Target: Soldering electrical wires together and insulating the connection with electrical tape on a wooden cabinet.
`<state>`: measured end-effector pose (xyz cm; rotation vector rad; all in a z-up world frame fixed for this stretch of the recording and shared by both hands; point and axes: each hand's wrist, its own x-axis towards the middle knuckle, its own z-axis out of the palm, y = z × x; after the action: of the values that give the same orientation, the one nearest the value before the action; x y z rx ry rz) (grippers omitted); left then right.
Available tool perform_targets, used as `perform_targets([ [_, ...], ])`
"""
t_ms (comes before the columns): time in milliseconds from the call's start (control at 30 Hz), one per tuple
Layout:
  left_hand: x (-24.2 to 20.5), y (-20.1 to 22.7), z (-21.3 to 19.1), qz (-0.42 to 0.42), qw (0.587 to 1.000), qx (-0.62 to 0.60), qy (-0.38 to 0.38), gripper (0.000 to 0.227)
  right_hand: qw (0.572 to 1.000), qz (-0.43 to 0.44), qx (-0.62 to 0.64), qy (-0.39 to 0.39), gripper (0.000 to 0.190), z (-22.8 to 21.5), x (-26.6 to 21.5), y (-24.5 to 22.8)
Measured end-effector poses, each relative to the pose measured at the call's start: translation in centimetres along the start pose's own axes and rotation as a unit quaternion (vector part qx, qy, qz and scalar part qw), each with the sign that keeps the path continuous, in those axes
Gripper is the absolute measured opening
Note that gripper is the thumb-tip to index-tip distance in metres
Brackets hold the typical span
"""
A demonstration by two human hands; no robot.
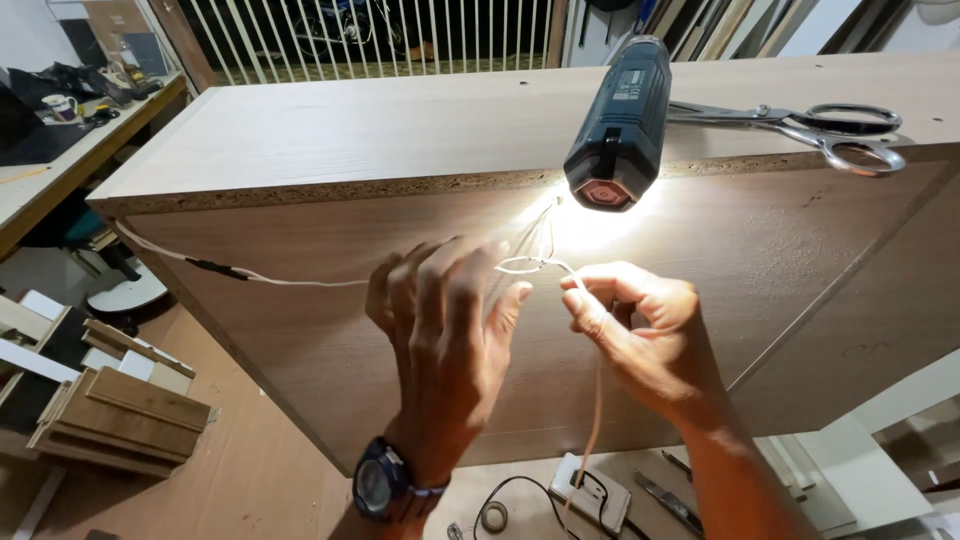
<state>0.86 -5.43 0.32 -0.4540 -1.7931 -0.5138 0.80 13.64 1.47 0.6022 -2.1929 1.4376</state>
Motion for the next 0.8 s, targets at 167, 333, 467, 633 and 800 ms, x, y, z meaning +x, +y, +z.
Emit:
perform_targets([
  [167, 2.2, -0.5, -0.6, 0.083, 0.994, -0.045, -0.053, 0.035, 0.996, -0.010, -0.064, 0.056, 0.012, -1.7, 0.9, -1.7],
  [333, 2.6, -1.0, -0.6, 0.079, 0.991, -0.038, -0.102, 0.039, 0.996, 0.073, -0.013, 0.040, 0.016, -2.4, 2.3, -2.7],
  [467, 3.6, -0.6, -1.3, 0.080, 0.991, -0.046, -0.102, 0.035, 0.998, 0.057, 0.028, 0.027, 0.018, -2.4, 3.0, -2.3],
  [633, 4.7, -0.4, -1.5, 0.089, 0.989, -0.014, -0.119, 0.035, 0.996, -0.025, -0.066, 0.057, 0.018, -2.8, 3.3, -2.5],
  [800, 5.6, -0.2, -1.1, 0.097, 0.988, -0.015, -0.120, 0.032, 0.991, -0.088, -0.043, 0.094, 0.024, -2.7, 3.9, -1.1],
])
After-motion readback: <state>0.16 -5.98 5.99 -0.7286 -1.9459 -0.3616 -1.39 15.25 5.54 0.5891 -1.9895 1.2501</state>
